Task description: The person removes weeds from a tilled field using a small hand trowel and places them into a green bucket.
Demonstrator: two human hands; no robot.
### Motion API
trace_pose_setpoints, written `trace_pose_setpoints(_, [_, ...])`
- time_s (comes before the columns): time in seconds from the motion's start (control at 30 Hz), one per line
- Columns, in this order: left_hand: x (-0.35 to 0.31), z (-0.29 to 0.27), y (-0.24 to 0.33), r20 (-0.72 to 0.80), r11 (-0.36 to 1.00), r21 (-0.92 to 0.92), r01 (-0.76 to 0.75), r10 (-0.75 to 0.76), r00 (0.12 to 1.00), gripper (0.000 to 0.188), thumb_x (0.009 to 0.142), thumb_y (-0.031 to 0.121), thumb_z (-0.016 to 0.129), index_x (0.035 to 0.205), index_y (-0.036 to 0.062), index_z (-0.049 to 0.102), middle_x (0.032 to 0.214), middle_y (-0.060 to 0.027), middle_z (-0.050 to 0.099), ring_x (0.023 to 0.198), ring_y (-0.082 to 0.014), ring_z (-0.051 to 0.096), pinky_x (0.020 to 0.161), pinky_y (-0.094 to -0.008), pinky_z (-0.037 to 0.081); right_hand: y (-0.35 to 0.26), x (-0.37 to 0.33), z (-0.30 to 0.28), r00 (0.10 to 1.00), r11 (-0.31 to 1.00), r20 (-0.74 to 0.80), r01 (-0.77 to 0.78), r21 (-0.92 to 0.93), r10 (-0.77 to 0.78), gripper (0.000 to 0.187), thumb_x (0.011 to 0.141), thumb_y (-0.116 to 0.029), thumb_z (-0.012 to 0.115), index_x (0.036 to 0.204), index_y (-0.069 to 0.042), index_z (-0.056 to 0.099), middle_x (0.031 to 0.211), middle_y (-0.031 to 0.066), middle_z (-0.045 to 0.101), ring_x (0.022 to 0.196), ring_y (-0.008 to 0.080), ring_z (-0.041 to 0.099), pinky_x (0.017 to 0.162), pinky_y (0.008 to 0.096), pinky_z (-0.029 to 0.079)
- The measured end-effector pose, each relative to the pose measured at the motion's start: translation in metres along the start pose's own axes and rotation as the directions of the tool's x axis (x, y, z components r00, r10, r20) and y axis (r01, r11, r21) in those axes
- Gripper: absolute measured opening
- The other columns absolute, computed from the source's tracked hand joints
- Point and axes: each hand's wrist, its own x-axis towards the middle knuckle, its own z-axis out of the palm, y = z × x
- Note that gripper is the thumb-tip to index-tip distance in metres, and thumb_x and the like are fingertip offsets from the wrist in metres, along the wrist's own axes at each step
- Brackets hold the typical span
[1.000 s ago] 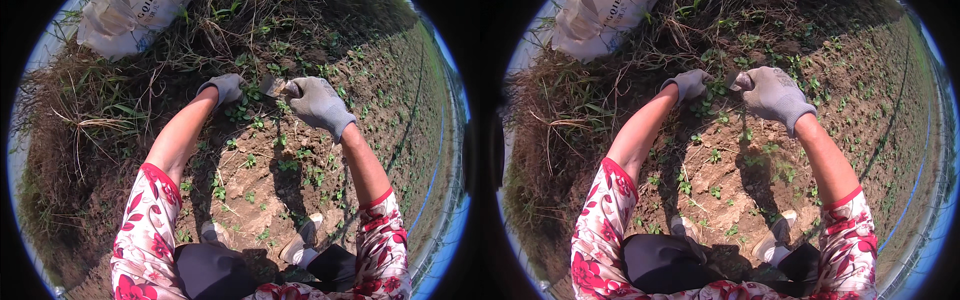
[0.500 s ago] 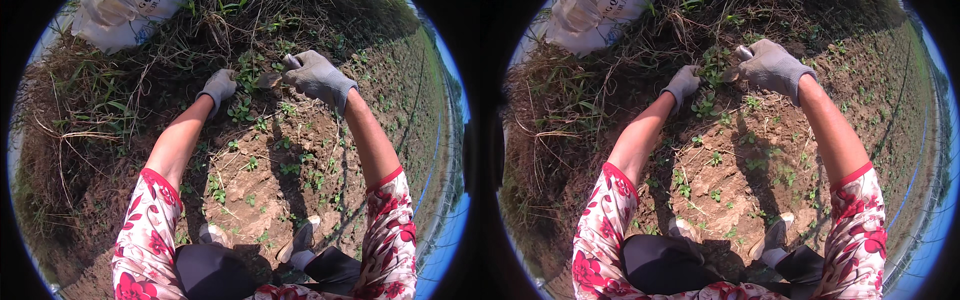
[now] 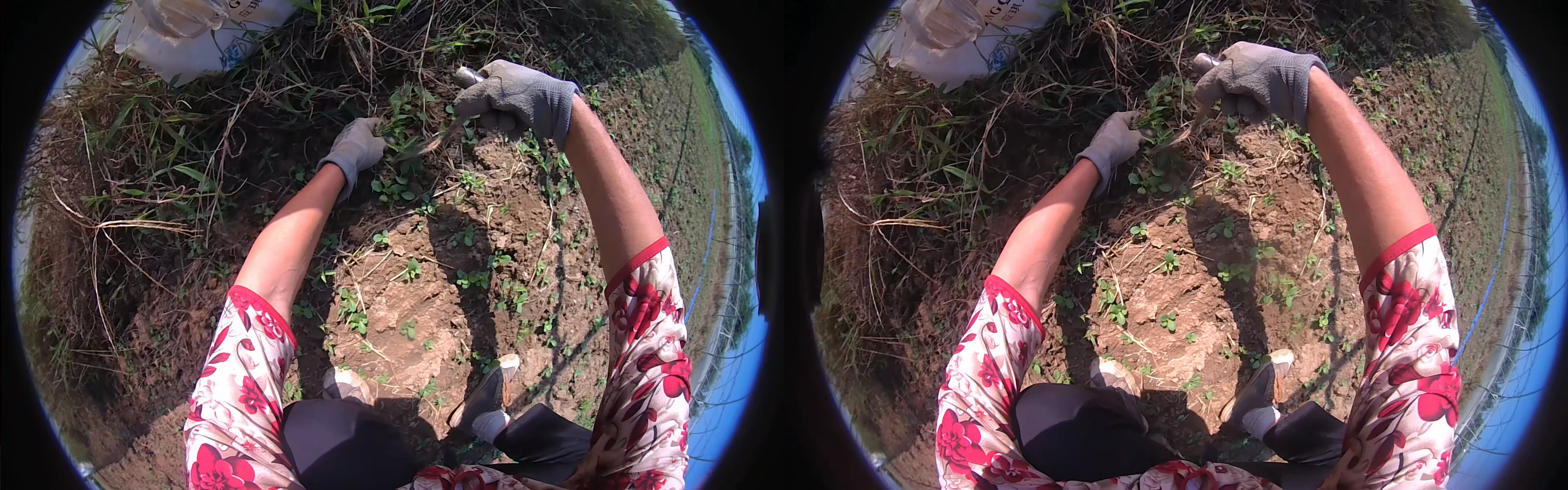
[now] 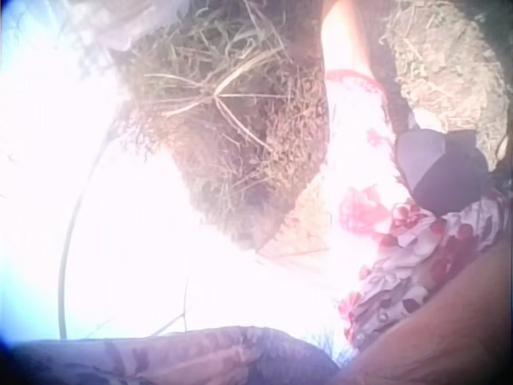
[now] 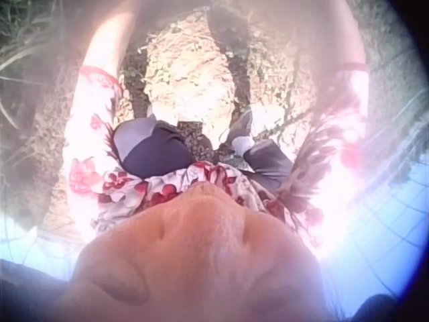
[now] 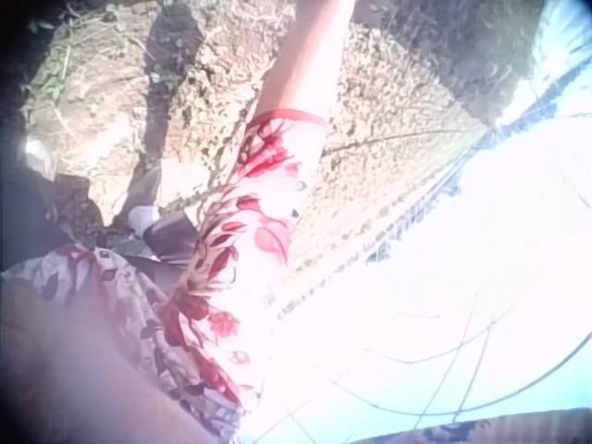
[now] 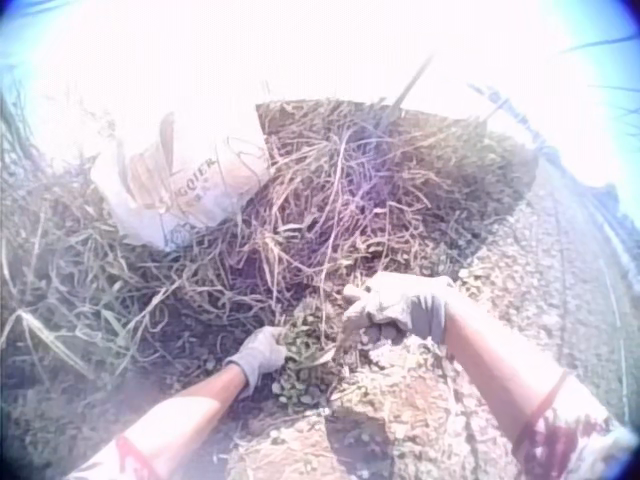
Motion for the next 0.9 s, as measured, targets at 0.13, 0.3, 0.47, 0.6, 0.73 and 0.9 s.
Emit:
trace_pose_setpoints(0.13, [-0.003,-0.001,0.006,-0.004,1.000,0.020,0.004,-0.004,1.000,0.034,0.085,0.021,0.070,0.118,0.0117,0.065,0.089,-0.0119,0.070,0.080,-0.0199,0.064,0.075,-0.0337,0.049,0.005,0.011,0.006,0.993,0.997,-0.100,0.066,0.030,-0.063,0.024,0.077,-0.028,0.069,0.069,-0.008,0.059,0.053,-0.0012,0.050,0.041,0.0072,0.044,0.037,0.0226,0.033])
trace_pose_setpoints(0.3, [-0.003,-0.005,-0.003,0.026,0.999,-0.018,0.032,-0.032,0.999,0.034,0.085,0.022,0.070,0.116,0.0115,0.066,0.091,-0.0118,0.070,0.081,-0.0195,0.064,0.075,-0.0337,0.049,-0.001,0.002,-0.001,0.970,0.991,-0.213,0.127,0.030,-0.118,0.027,0.076,-0.030,0.069,0.064,-0.008,0.058,0.050,-0.0015,0.047,0.039,0.0070,0.042,0.037,0.0239,0.033])
trace_pose_setpoints(0.47, [0.002,0.001,-0.008,-0.011,0.998,-0.061,0.011,-0.012,1.000,0.029,0.085,0.022,0.070,0.112,0.0114,0.068,0.086,-0.0093,0.070,0.076,-0.0180,0.063,0.073,-0.0332,0.048,0.000,0.014,0.010,0.981,0.995,-0.165,0.102,-0.006,-0.102,0.023,0.074,-0.026,0.068,0.066,-0.007,0.057,0.051,0.0006,0.051,0.039,0.0088,0.043,0.036,0.0250,0.033])
trace_pose_setpoints(0.6, [0.010,0.006,-0.013,0.009,0.998,-0.054,0.029,-0.029,1.000,0.027,0.084,0.022,0.070,0.110,0.0135,0.068,0.089,-0.0089,0.070,0.081,-0.0194,0.064,0.076,-0.0335,0.049,0.001,0.022,0.017,0.997,0.998,-0.073,-0.008,-0.065,0.003,0.022,0.073,-0.023,0.071,0.069,-0.004,0.062,0.053,0.0015,0.052,0.041,0.0101,0.047,0.036,0.0255,0.035])
trace_pose_setpoints(0.73, [-0.004,-0.001,0.003,-0.052,0.998,-0.006,0.067,-0.068,0.996,0.028,0.082,0.025,0.071,0.108,0.0145,0.069,0.094,-0.0115,0.070,0.088,-0.0256,0.066,0.080,-0.0356,0.049,-0.003,0.027,0.008,0.999,0.998,-0.038,-0.038,-0.057,0.036,0.020,0.072,-0.022,0.072,0.070,-0.003,0.065,0.054,0.0019,0.052,0.042,0.0112,0.047,0.038,0.0268,0.037])
trace_pose_setpoints(0.9, [-0.009,-0.001,0.004,-0.097,0.998,0.069,0.004,0.003,0.995,0.031,0.079,0.024,0.067,0.108,0.0166,0.068,0.103,-0.0138,0.067,0.097,-0.0312,0.064,0.087,-0.0395,0.050,-0.004,0.041,0.010,0.995,0.995,0.056,-0.090,0.046,0.087,0.016,0.072,-0.020,0.070,0.067,-0.007,0.063,0.056,0.0010,0.052,0.043,0.0102,0.044,0.041,0.0268,0.036])
